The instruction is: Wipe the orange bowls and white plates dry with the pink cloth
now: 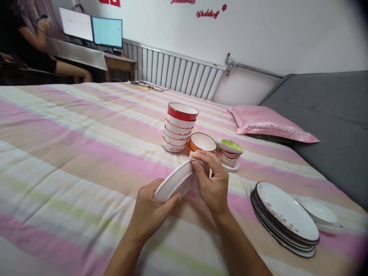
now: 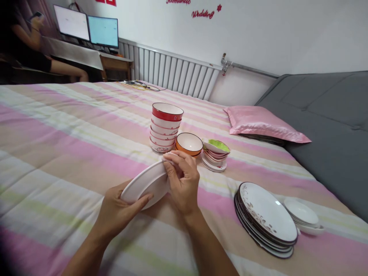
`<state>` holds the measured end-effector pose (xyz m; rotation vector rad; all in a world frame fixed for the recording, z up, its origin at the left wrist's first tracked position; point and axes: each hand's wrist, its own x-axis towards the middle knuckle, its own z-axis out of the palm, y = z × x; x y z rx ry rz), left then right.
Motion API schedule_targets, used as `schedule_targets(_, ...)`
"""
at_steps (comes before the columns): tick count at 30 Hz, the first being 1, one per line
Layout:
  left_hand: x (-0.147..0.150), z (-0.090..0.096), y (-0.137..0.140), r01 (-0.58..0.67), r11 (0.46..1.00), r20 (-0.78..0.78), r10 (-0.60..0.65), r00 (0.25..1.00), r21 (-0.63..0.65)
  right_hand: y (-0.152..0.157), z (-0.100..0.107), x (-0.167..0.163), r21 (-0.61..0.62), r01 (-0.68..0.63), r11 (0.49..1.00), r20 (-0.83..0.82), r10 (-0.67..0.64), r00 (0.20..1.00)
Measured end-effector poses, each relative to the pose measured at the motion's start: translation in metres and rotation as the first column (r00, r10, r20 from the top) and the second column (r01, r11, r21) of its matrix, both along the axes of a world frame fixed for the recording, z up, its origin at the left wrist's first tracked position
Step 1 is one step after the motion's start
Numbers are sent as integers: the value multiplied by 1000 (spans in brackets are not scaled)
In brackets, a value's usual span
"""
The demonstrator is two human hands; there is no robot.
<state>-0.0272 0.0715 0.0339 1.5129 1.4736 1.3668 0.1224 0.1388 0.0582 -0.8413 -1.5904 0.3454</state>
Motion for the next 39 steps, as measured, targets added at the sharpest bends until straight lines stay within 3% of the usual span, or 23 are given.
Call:
schedule_targets(4, -2, -2, -1, -18, 999, 15, 19, 1000, -26, -9, -4, -11, -90, -74, 993, 10, 76, 997)
schedule_targets(8, -3, -1, 0, -55, 998, 66, 57, 996, -32, -13, -10, -18, -94, -167, 982, 47, 172, 984)
schedule_targets(14, -2, 1, 3, -109, 994, -7, 109, 994, -11, -7, -16, -17, -148, -54, 987, 53, 63, 997)
schedule_targets(17, -2, 0, 4, -128, 991, 11, 128, 992, -23, -6, -20, -16, -95, -66, 993, 83, 74, 994)
schedule_targets(21, -3, -1, 3, -139, 990, 32, 140, 990, -32, -14, -18, -20, 92, -148, 985, 213, 126, 969)
schedule_targets(28, -7, 3, 3, -151, 987, -50, 154, 987, 49, -35, -5, -30, 295, -357, 886, 510, 170, 843)
schedule_targets(33, -6, 5, 3, -131, 989, -45, 134, 990, 71, -34, -4, -28, 287, -410, 866, 558, 197, 806)
schedule_targets(39, -2, 2, 2, -93, 993, -99, 100, 990, 70, -19, -4, -19, 210, -265, 941, 480, 137, 867)
